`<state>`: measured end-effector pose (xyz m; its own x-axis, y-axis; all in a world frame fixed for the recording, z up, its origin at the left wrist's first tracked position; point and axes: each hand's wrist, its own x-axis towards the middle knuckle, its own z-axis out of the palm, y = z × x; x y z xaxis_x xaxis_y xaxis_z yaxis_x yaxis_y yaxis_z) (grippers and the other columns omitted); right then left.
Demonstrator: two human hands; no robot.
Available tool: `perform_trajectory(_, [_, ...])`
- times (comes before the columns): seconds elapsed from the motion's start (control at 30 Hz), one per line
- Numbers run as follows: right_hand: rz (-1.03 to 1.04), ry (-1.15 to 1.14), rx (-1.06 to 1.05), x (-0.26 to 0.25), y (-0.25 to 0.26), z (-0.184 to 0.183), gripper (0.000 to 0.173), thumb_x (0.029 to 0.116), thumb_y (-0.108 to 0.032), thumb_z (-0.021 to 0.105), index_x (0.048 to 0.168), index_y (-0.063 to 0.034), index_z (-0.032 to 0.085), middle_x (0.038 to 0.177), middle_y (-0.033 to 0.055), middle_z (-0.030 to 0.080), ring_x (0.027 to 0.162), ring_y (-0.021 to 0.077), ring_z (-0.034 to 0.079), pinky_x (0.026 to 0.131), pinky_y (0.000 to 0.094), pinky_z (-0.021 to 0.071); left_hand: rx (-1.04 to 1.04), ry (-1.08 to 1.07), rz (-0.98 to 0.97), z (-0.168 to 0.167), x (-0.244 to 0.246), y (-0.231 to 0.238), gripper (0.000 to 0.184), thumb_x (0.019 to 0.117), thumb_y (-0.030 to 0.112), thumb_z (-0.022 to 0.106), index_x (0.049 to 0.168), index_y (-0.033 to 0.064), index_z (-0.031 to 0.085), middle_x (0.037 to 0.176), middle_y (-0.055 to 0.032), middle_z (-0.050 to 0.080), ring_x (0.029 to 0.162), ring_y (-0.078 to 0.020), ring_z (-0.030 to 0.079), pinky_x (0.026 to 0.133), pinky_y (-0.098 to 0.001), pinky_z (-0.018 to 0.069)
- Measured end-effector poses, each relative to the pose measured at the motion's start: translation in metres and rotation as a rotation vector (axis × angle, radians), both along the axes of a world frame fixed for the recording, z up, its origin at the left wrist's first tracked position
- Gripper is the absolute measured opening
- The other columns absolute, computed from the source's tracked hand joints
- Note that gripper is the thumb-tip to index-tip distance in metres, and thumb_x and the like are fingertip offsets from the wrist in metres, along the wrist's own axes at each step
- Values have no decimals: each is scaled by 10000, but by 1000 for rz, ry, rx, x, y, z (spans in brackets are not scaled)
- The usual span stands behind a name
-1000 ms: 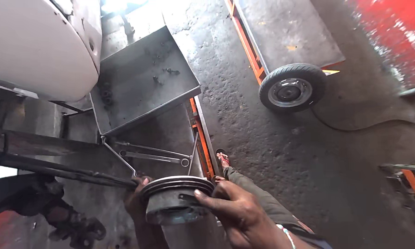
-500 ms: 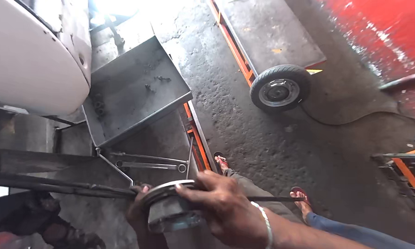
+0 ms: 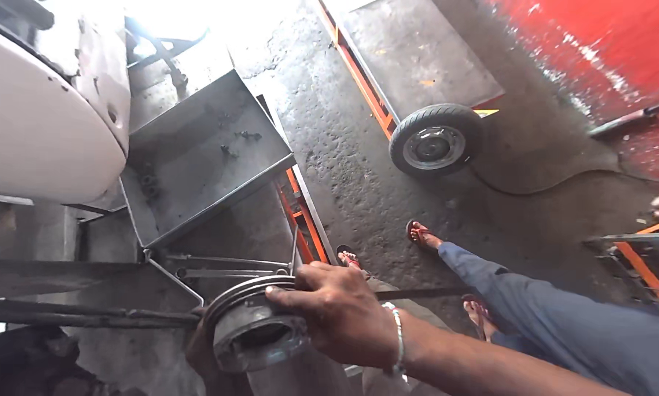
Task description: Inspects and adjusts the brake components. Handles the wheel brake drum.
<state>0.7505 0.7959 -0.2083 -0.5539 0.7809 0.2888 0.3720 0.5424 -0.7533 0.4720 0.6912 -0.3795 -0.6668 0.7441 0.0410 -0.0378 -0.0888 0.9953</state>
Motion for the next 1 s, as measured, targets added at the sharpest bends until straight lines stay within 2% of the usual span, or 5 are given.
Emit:
perform_trajectory(0.33, [21,98,-3,14,-17,2,343,880,-27,597,1136,-145,795,759,103,641,661,247,628,548,370,501,-28,-122,-13,55,39,24,148,954,19,436,923,31,580,766,38,662,742,-35,660,740,-218,576])
perform_trajectory(0.47, [46,84,-24,1,-4,0,344,880,-36,605,1140,-154,797,814,102,679,727,255,667,579,398,524,-180,182,35,37,22,3,344,1008,96,481,1204,-180,542,1039,-122,657,968,-96,645,909,-245,527])
perform_trajectory(0.57, [45,129,-19,4,-13,-3,326,897,-40,607,1144,-146,790,809,105,669,720,254,658,583,391,526,-239,107,110,39,21,18,307,944,57,566,1102,-205,545,908,-178,653,833,-123,657,822,-247,558])
perform_trajectory(0.73, [-30,191,13,10,-21,-18,315,926,-58,575,1132,-155,793,758,89,638,670,216,620,563,344,501,-268,-108,69,44,28,-9,379,1084,159,425,1379,-77,459,1240,-163,613,1119,-163,614,1007,-335,503])
perform_trajectory(1.0, [-128,228,-36,14,-32,-29,310,947,-80,562,1154,-138,785,757,96,631,667,204,602,580,330,498,-13,-68,-34,-9,-8,-20,424,1065,189,415,1383,-89,452,1255,-208,609,1160,-232,628,982,-377,541])
